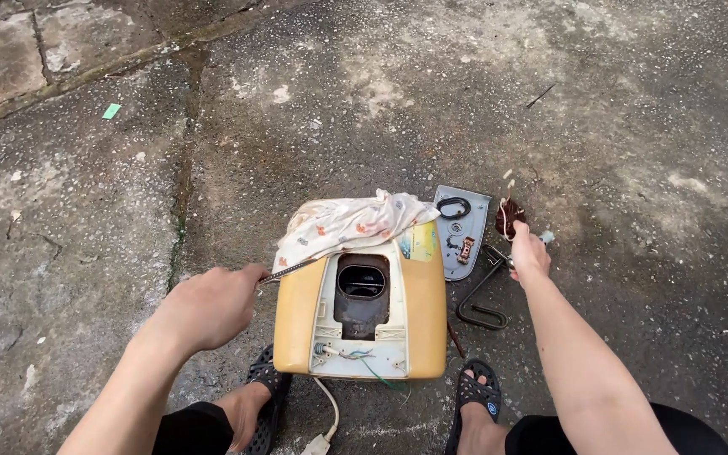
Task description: The person disassembles a yellow electric kettle using a screwdriver, removing the heating element and internal wiring. They manipulate the wires and components, then place the parts on the ground and into a green bucket.
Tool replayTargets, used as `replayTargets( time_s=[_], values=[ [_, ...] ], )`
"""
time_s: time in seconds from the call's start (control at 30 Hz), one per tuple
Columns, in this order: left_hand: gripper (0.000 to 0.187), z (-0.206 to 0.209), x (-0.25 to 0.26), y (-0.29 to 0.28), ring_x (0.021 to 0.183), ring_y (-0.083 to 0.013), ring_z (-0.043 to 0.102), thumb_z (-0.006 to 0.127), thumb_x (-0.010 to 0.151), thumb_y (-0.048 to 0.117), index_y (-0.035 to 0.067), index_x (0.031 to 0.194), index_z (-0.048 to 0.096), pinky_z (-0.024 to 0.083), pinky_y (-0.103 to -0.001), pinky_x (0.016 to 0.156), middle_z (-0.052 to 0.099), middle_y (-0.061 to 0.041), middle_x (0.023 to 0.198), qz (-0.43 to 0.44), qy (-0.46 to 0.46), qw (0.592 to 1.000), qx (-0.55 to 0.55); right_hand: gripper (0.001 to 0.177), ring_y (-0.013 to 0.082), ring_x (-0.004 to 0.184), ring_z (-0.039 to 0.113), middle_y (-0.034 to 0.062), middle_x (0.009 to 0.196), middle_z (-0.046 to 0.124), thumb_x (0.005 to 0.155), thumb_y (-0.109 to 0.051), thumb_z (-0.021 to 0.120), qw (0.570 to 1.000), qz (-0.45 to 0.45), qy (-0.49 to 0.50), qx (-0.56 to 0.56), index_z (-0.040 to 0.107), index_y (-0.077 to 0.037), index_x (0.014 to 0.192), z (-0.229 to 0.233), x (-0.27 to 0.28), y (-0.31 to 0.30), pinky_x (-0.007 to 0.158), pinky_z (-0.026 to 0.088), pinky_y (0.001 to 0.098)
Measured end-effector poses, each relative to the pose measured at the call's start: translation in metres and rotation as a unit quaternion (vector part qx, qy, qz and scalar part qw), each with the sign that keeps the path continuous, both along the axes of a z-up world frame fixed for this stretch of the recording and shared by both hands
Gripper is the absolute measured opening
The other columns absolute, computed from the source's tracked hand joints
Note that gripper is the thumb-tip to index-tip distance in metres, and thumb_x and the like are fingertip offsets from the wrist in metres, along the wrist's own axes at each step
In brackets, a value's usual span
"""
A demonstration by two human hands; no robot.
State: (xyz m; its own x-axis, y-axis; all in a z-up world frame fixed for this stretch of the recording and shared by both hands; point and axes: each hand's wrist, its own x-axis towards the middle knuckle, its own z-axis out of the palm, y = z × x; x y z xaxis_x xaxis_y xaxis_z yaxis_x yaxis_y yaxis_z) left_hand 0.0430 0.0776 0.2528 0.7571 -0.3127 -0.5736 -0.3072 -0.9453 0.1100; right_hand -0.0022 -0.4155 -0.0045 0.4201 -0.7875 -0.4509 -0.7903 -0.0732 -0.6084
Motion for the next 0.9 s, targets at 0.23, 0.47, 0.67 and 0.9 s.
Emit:
replayTargets(
  time_s=[0.23,0.47,0.67,0.9],
  values=[
    [0.042,-0.031,0.019,-0.022,0.105,-0.0361,0.070,0.047,0.087,0.019,0.028,0.128,0.046,0.056,-0.052,0.085,0.074,-0.007,0.105,-0.078,0.036,0.989,0.121,0.073,0.0377,0.102,0.067,0.0201,0.128,0.065,0.099,-0.065,0.032,0.975,-0.078,0.187,0.090,0.059,-0.013,0.142,-0.092,-0.022,0.027,0.080,0.058,0.0477],
    [0.044,-0.013,0.027,-0.071,0.101,-0.0240,0.076,0.063,0.079,0.043,0.037,0.119,0.046,0.058,-0.042,0.087,0.077,0.000,0.102,-0.051,0.153,0.969,0.189,0.083,0.0403,0.123,0.043,0.0323,0.132,0.049,0.099,-0.067,0.022,0.949,-0.212,0.221,0.075,0.040,-0.005,0.151,-0.213,-0.061,-0.012,0.085,0.051,0.0552],
    [0.044,-0.029,0.021,-0.064,0.105,-0.0239,0.073,0.059,0.084,0.042,0.046,0.124,0.042,0.056,-0.042,0.089,0.074,0.004,0.104,-0.074,0.157,0.963,0.207,0.087,0.0350,0.122,0.036,0.0210,0.134,0.051,0.099,-0.071,0.025,0.923,-0.230,0.283,0.120,0.040,-0.003,0.151,-0.235,-0.078,-0.032,0.060,0.061,0.0468],
    [0.036,-0.045,0.015,-0.048,0.092,-0.0329,0.073,0.060,0.076,0.037,0.031,0.110,0.050,0.058,-0.049,0.079,0.074,-0.003,0.092,-0.099,0.111,0.975,0.163,0.066,0.0456,0.113,0.049,0.0257,0.125,0.046,0.102,-0.071,0.040,0.954,-0.204,0.195,-0.102,0.052,-0.010,0.124,-0.179,-0.085,0.005,0.090,0.046,0.0570]
  ],
)
